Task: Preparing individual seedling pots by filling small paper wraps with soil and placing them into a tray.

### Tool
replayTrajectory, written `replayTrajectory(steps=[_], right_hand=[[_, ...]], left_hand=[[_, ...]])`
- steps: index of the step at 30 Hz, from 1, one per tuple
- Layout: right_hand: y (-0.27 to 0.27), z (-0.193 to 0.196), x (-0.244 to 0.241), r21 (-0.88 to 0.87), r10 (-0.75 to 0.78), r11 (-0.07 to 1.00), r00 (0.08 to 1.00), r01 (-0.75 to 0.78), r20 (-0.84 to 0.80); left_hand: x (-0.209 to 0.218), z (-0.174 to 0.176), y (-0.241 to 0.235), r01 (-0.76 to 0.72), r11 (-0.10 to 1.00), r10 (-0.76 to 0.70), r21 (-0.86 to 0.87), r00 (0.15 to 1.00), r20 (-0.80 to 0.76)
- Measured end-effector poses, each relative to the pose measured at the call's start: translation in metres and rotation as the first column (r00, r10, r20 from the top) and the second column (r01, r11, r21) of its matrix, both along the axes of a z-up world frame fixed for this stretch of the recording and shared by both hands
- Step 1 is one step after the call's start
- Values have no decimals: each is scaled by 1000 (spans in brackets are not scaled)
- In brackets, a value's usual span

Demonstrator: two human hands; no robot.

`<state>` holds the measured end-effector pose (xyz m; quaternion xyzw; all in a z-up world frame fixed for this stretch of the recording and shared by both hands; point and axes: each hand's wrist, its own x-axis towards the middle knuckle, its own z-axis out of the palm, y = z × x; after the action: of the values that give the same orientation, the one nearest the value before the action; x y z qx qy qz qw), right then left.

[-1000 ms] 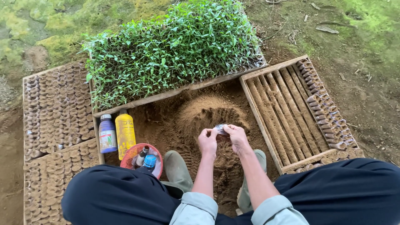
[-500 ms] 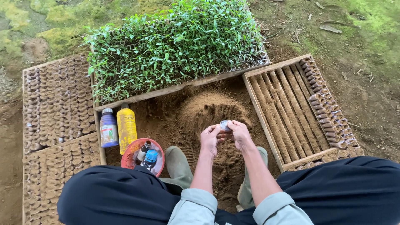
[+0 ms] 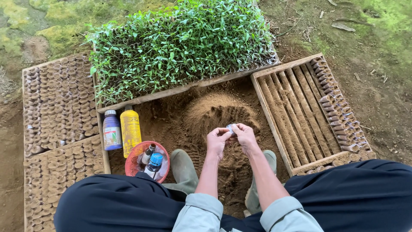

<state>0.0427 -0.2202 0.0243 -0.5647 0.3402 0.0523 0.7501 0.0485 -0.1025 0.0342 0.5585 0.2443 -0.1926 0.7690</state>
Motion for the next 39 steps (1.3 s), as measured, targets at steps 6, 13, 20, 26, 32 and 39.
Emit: replayTrajectory(steps=[6, 13, 20, 26, 32, 39], right_hand=[[2, -18, 0, -24, 15, 1000, 1000, -15, 1], [4, -40, -1, -72, 16, 997, 1000, -15, 23], [-4, -27, -2, -34, 17, 999, 1000, -18, -11], [-1, -10, -3, -30, 42, 999, 999, -41, 35], [1, -7, -4, 3, 26, 1000, 994, -26, 104], [4, 15, -15, 5, 165, 986, 981, -166, 105]], left_hand=[[3, -3, 7, -62, 998, 62, -8, 996, -57], [-1, -14, 12, 5, 1000, -4, 30, 999, -41], [0, -17, 14, -56, 994, 58, 99, 998, -13], [-2, -4, 13, -84, 994, 85, 64, 996, -16], [-3, -14, 11, -124, 992, 124, 35, 992, 4], [5, -7, 21, -317, 948, 316, -29, 948, -32]])
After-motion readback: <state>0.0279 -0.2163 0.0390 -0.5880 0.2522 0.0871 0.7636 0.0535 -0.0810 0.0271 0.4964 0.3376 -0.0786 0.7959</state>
